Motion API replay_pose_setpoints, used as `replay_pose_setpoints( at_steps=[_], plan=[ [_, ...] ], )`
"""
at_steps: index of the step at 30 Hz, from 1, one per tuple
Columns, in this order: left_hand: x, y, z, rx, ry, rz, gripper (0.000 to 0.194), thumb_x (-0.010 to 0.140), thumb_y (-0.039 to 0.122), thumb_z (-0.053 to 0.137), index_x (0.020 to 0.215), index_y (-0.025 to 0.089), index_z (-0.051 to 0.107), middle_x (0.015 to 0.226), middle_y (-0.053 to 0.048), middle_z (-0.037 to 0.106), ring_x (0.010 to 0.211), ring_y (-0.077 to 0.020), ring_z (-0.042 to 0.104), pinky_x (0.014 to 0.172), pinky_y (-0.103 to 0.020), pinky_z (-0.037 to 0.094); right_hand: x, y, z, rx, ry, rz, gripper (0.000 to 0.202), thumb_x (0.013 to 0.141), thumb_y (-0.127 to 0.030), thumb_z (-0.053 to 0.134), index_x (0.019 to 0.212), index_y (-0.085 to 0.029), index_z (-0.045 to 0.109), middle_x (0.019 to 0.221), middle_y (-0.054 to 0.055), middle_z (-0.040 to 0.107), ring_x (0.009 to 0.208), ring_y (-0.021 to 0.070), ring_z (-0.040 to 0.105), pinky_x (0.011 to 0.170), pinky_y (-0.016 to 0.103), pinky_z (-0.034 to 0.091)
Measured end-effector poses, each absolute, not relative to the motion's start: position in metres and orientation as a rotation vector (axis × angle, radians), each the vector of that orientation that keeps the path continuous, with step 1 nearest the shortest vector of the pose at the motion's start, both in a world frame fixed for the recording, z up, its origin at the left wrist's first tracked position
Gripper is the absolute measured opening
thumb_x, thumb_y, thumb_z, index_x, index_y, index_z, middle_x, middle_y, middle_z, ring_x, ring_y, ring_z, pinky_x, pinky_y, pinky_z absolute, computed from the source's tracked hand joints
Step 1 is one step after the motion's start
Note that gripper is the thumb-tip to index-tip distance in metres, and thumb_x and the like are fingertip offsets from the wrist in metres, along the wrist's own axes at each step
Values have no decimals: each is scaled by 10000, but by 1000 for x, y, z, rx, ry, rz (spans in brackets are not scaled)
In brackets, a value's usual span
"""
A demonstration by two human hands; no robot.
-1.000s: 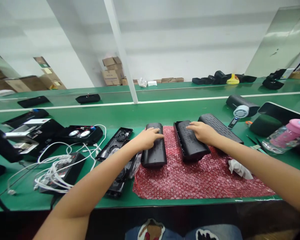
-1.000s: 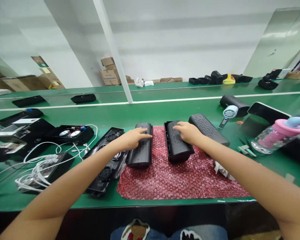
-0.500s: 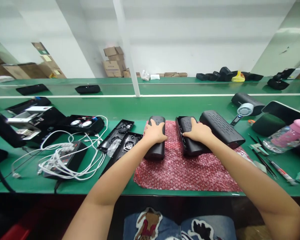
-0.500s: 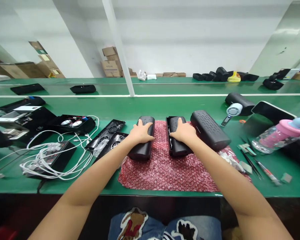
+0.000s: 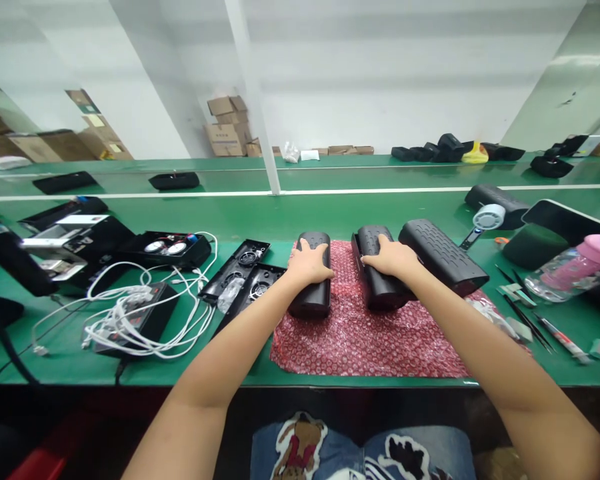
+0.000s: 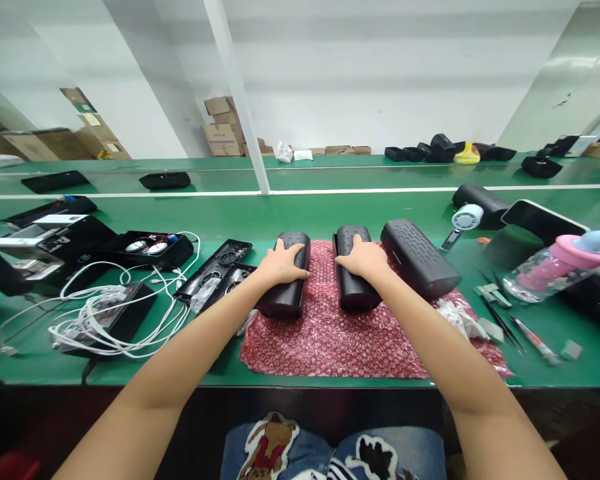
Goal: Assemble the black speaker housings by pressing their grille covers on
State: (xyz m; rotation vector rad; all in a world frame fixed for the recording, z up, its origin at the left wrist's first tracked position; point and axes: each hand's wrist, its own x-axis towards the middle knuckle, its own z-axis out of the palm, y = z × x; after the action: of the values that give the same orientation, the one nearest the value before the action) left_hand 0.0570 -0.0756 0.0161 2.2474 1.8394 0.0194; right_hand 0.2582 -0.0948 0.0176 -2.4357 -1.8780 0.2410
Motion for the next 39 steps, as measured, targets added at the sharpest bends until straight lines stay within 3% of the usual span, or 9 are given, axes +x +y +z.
replay_pose_setpoints(
  at_steps=[12,27,35,39],
  plan=[
    [57,-71,17,2246,1878,80,875,668,565,686,1439,381,315,1593,-157,120,1324,-481,374,980,-518,423,255,-83,8,-2420,-1880,265,870,779,-644,537,1451,-136,319,1227,210,610,1117,369,604,890,444,482],
    [62,-72,7,2227,1881,72,860,696,578,656,1454,402,289,1615,-98,75,1382,-481,274,1049,-549,356,244,-89,4,-2444,-1800,223,877,821,-632,514,1510,-171,227,1351,300,453,1168,399,554,895,455,466],
    [62,-68,7,2231,1890,86,854,681,545,682,1441,406,318,1605,-102,122,1351,-468,339,1022,-521,393,249,-88,3,-2373,-1802,233,842,801,-612,561,1468,-158,317,1267,259,540,1153,385,553,899,457,472],
    [64,-69,8,2229,1905,93,843,695,554,669,1444,405,311,1608,-85,114,1369,-458,313,1030,-518,391,252,-90,2,-2339,-1768,214,729,796,-595,567,1374,-171,434,1209,225,575,1123,362,569,896,443,479]
  ],
)
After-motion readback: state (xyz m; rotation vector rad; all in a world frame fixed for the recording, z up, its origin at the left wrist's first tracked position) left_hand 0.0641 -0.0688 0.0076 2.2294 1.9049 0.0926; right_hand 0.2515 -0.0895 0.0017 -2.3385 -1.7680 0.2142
